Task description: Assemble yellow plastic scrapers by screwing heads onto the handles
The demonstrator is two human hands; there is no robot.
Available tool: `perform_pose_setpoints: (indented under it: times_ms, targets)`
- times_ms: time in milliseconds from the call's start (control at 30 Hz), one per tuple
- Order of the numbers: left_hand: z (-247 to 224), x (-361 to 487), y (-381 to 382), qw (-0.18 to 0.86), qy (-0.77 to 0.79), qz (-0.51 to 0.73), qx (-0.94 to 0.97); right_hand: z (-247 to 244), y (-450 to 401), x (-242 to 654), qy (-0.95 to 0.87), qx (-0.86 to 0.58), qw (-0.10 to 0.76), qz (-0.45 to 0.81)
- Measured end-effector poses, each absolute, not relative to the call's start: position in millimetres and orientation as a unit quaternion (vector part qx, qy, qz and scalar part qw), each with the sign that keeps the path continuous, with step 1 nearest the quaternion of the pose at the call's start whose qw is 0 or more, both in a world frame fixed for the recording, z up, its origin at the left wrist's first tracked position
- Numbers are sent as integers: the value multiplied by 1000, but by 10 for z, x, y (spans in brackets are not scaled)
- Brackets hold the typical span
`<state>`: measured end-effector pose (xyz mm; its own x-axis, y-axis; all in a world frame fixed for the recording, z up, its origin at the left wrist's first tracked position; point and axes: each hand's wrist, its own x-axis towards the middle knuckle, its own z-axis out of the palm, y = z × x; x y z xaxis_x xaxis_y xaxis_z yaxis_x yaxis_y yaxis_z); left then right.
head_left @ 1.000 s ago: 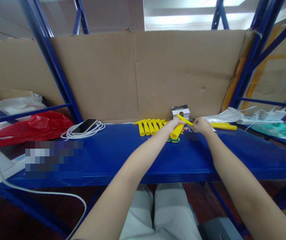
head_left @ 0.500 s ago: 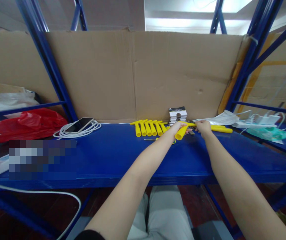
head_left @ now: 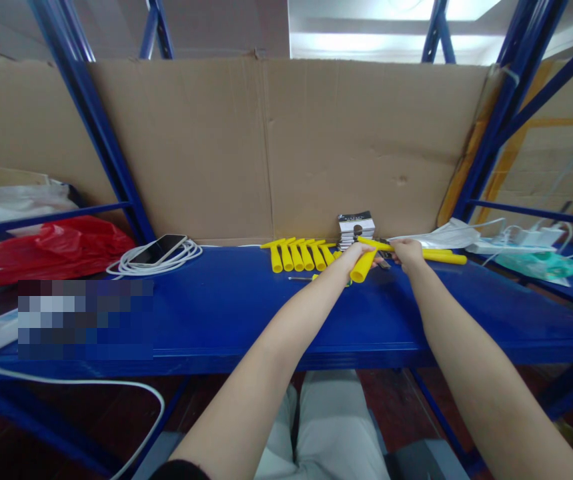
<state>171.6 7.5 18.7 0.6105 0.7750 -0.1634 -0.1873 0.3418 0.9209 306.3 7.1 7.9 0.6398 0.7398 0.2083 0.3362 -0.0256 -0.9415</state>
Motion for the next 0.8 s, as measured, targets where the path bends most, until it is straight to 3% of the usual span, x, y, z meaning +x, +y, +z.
perform_pose_setpoints:
  times_ms: [200, 367, 467, 667, 800]
  targets:
    - [185, 1656, 41, 709, 309, 341, 534, 62, 98, 3059, -403, -693, 562, 206]
    - [214, 1454, 26, 600, 329, 323, 654, 79, 58, 2957, -448, -634, 550, 309]
    - [217, 1244, -4, 444, 325, 310, 775, 94, 18, 2827, -478, -571, 541, 392]
    - [166, 779, -194, -53, 298, 240, 922, 123, -19, 2558, -537, -469, 520, 470]
    - [132, 611, -311, -217, 359, 162, 893, 141, -40, 2440, -555, -433, 523, 480]
